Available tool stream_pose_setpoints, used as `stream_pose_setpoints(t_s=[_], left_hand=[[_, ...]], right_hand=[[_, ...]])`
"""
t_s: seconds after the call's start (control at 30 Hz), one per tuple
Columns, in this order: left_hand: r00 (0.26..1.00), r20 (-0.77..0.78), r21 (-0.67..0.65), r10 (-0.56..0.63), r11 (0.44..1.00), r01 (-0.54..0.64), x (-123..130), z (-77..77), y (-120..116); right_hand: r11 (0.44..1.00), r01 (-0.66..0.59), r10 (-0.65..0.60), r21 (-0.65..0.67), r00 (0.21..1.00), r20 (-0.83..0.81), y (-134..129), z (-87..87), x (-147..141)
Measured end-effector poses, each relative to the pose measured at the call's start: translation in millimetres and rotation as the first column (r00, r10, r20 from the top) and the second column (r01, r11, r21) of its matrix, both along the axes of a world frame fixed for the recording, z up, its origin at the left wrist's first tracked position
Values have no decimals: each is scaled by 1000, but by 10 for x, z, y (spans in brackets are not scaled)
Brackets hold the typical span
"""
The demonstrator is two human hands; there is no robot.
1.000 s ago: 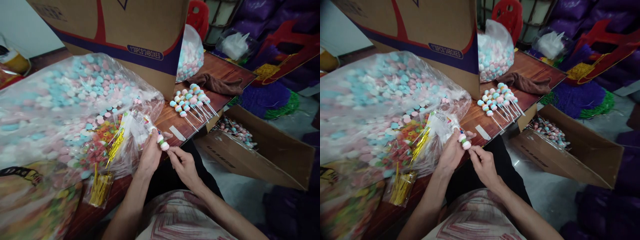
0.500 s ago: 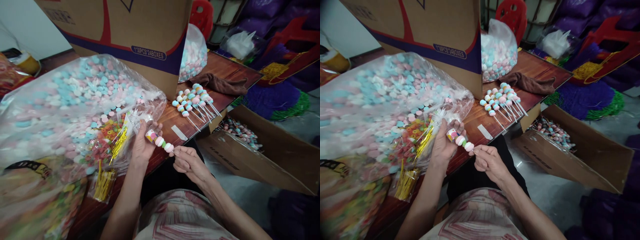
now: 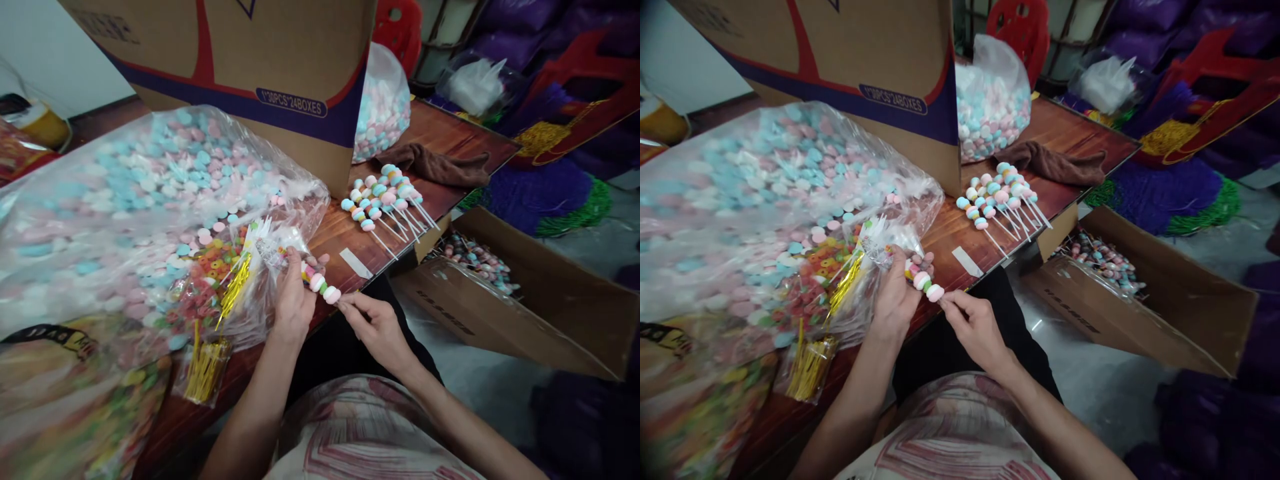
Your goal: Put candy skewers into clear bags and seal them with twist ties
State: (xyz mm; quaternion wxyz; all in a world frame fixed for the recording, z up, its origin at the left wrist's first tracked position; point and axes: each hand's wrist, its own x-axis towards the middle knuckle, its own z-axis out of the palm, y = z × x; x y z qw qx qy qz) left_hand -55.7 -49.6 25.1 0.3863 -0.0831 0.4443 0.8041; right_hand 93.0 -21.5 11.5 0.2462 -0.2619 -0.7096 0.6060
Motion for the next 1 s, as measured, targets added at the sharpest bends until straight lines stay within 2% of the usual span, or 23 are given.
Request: stream_pose_setpoints(t_s=[0.03,0.07,0.13,0.2,0.23,0.3,0.33,0.43,0.5,0.6,0.73,0.8,0.87,0.9,0.93,1.0], left_hand=[[1000,3,-6,-1,1000,1,3,0,-2],[1000,7,-14,-6,1000,6,5,0,-5],[1000,4,-40,-7,999,7,10,-4,-8],[1000,-11,-68,8,998,-9,24,-12,-8],[1000,-19,-78,23,997,-24,33,-18,-7],[998,-27,-80,56,995,-58,55,-27,-2],[997,-24,-74,71,995,-72,65,-29,1],[996,-12,-45,87,995,-87,84,-28,7],[996,-18,-34,87,996,-87,88,-26,10],[997,-40,-25,60,998,-61,88,-28,9],[996,-48,3,-72,997,72,85,-39,-10],[990,-39,14,-132,991,133,76,-44,-27],[984,-14,17,-176,984,176,57,-47,-44],[982,7,19,-187,982,187,43,-47,-50],[981,34,23,-193,981,193,25,-44,-55],[978,97,41,-186,982,182,-20,-34,-59]], right_hand=[[984,-16,13,177,1000,18,7,-28,14],[933,-31,21,357,999,32,15,-57,26],[757,-58,21,651,998,66,27,-106,44],[585,-70,-5,808,996,91,21,-124,51],[531,-72,-22,844,995,99,10,-120,53],[493,-54,-57,868,994,94,-24,-95,56],[507,-42,-68,861,994,88,-43,-80,60],[633,-33,-74,774,992,103,-91,-58,80],[697,-52,-68,715,988,138,-102,-76,91],[738,-52,-79,672,984,162,-87,-145,92],[829,-16,-60,560,991,117,-31,-217,77],[904,-1,-38,427,996,83,-5,-197,71],[977,-12,-1,213,998,61,14,-137,67],[996,-27,23,82,998,52,22,-99,65],[998,-46,48,-53,998,42,32,-63,65],[953,-83,92,-291,996,15,62,-6,75]])
